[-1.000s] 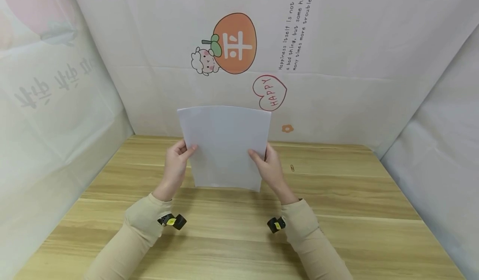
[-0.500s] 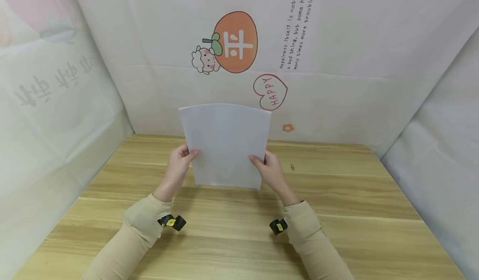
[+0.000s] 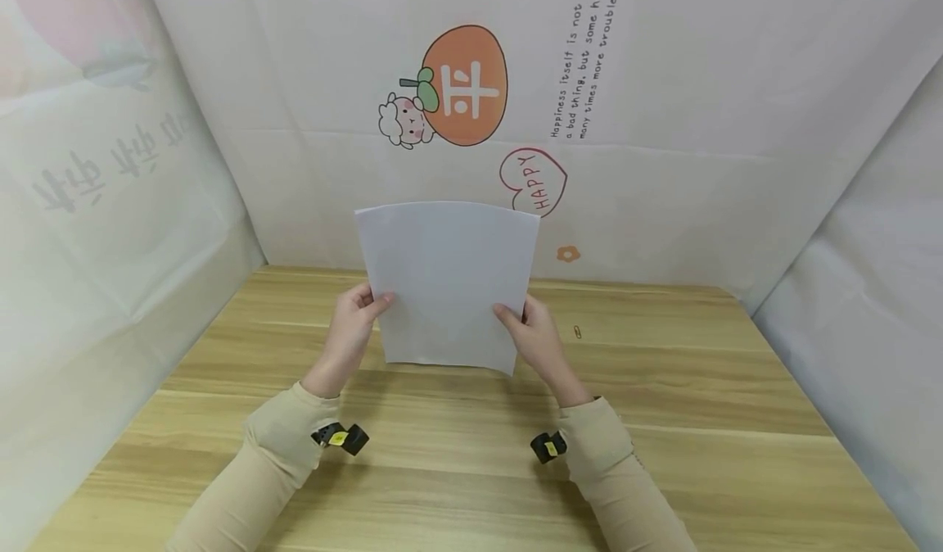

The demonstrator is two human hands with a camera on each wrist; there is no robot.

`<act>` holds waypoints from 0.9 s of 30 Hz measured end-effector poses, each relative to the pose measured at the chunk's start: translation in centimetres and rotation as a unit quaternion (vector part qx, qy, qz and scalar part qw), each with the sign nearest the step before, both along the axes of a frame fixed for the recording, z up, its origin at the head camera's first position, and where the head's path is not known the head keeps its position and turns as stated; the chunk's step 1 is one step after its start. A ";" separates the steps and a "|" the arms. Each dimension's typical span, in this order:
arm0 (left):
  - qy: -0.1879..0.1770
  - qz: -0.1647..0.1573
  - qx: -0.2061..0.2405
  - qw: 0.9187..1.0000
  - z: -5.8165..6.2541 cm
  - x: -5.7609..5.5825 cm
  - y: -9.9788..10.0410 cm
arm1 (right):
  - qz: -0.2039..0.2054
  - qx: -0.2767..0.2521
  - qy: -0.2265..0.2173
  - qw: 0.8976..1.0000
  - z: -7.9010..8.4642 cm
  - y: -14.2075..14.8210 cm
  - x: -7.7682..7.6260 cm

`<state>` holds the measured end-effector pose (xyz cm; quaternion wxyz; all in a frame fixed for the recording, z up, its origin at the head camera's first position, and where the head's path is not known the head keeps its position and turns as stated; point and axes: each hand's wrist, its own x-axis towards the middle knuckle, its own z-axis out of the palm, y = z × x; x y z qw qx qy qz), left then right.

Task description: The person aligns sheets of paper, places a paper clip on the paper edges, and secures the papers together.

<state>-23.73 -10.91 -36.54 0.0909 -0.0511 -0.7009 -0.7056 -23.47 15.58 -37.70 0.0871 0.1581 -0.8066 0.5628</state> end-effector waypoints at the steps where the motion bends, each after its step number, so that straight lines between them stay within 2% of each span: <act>1: 0.001 -0.001 -0.001 1.000 0.0 0.0 0.0 | 0.000 0.003 0.001 1.000 0.0 0.0 0.0; 11: 0.005 -0.022 -0.001 1.000 -0.9 -0.2 -0.5 | 0.007 0.011 -0.003 1.000 -0.6 0.3 -0.2; 18: -0.011 -0.007 -0.030 0.999 -1.6 -0.5 -0.7 | 0.022 0.041 -0.015 0.999 -1.3 0.6 -0.5; 22: -0.027 -0.019 -0.049 0.998 -2.2 -0.5 -0.8 | 0.045 0.065 -0.033 0.996 -1.7 0.8 -0.6; 27: -0.027 -0.028 -0.074 0.997 -2.6 -0.5 -0.9 | 0.055 0.073 -0.051 0.994 -1.9 0.8 -0.6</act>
